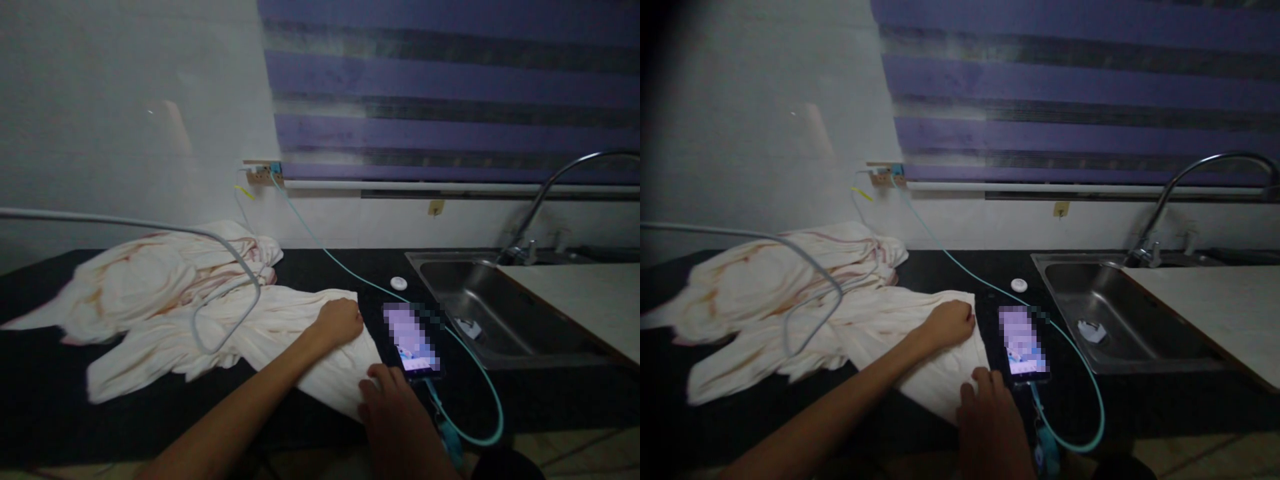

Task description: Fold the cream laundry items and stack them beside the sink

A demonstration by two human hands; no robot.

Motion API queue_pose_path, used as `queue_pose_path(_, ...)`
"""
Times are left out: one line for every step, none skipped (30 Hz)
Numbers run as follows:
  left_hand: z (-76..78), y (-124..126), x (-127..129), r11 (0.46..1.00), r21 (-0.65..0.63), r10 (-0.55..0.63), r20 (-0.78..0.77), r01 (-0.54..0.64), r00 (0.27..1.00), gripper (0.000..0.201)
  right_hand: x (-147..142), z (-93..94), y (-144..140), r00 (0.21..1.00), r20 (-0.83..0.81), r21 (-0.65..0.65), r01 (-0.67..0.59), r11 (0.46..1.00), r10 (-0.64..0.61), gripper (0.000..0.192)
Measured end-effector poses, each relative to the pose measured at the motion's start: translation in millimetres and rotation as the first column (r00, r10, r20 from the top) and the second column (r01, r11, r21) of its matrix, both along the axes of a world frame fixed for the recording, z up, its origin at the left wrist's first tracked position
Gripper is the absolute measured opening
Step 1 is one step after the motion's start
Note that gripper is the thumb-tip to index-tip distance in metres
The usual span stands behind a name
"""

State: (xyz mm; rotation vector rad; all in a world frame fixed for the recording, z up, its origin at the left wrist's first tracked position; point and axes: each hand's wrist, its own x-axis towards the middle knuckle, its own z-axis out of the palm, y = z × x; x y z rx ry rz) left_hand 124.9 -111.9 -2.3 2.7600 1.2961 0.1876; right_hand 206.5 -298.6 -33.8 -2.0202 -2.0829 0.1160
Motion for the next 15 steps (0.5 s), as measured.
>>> queue_pose_path(0.2, 0.0, 3.4, 1.000, 0.002, 0.002, 0.000, -0.002, 1.000, 0.038, 0.6, 0.8, -1.2, 1.000, 0.013, -0.025, -0.010, 1.000, 0.010, 0.033)
queue_pose_path(0.5, -0.2, 7.0, 1.000, 0.007, -0.001, 0.006, 0.001, 1.000, 0.038, 1.2, 0.8, -2.8, 0.999, 0.025, -0.043, -0.019, 0.999, 0.020, 0.032)
queue_pose_path(0.6, -0.7, 10.7, 1.000, 0.015, -0.010, 0.017, 0.010, 1.000, 0.039, 1.6, -0.3, -4.9, 0.999, 0.036, -0.050, -0.024, 0.998, 0.026, 0.032)
queue_pose_path(0.2, -1.4, 14.2, 0.999, 0.028, -0.024, 0.033, 0.023, 0.999, 0.041, 2.0, -2.3, -7.4, 0.999, 0.045, -0.047, -0.027, 0.999, 0.029, 0.034)
queue_pose_path(-0.9, -2.0, 17.4, 0.998, 0.045, -0.043, 0.052, 0.041, 0.998, 0.043, 2.4, -5.0, -10.2, 0.998, 0.050, -0.036, -0.027, 0.999, 0.029, 0.038)
queue_pose_path(-2.6, -2.7, 20.0, 0.996, 0.061, -0.071, 0.069, 0.067, 0.995, 0.044, 2.8, -8.0, -13.2, 0.998, 0.054, -0.024, -0.028, 0.999, 0.029, 0.043)
queue_pose_path(-4.8, -3.4, 21.9, 0.992, 0.075, -0.107, 0.082, 0.101, 0.991, 0.045, 3.5, -11.2, -16.0, 0.998, 0.059, -0.013, -0.024, 1.000, 0.025, 0.048)
queue_pose_path(-7.2, -4.1, 22.8, 0.986, 0.084, -0.149, 0.091, 0.142, 0.985, 0.045, 4.4, -14.2, -18.6, 0.998, 0.065, -0.007, -0.021, 1.000, 0.021, 0.053)
queue_pose_path(-9.5, -4.8, 22.4, 0.978, 0.089, -0.195, 0.097, 0.187, 0.976, 0.045, 5.7, -16.7, -20.7, 0.997, 0.074, -0.004, -0.022, 1.000, 0.022, 0.056)
queue_pose_path(-11.3, -5.7, 20.7, 0.969, 0.089, -0.241, 0.102, 0.232, 0.965, 0.044, 7.4, -18.6, -22.4, 0.996, 0.082, -0.006, -0.030, 1.000, 0.030, 0.058)
queue_pose_path(-12.5, -6.7, 17.7, 0.958, 0.086, -0.283, 0.106, 0.275, 0.953, 0.042, 9.1, -20.0, -23.4, 0.995, 0.088, -0.009, -0.045, 0.999, 0.046, 0.059)
queue_pose_path(-13.0, -7.9, 13.3, 0.945, 0.082, -0.324, 0.111, 0.316, 0.940, 0.040, 10.6, -20.7, -23.8, 0.994, 0.089, -0.012, -0.065, 0.998, 0.066, 0.059)
queue_pose_path(-13.0, -9.3, 7.9, 0.932, 0.078, -0.361, 0.115, 0.353, 0.926, 0.038, 11.5, -20.9, -23.6, 0.993, 0.083, -0.009, -0.088, 0.996, 0.089, 0.059)
queue_pose_path(-13.0, -10.9, 1.7, 0.921, 0.071, -0.389, 0.113, 0.383, 0.914, 0.038, 11.2, -20.4, -22.5, 0.992, 0.071, 0.006, -0.104, 0.995, 0.104, 0.058)
queue_pose_path(-13.4, -12.4, -4.9, 0.915, 0.061, -0.403, 0.105, 0.398, 0.909, 0.040, 9.6, -19.3, -20.6, 0.993, 0.053, 0.033, -0.110, 0.993, 0.108, 0.056)
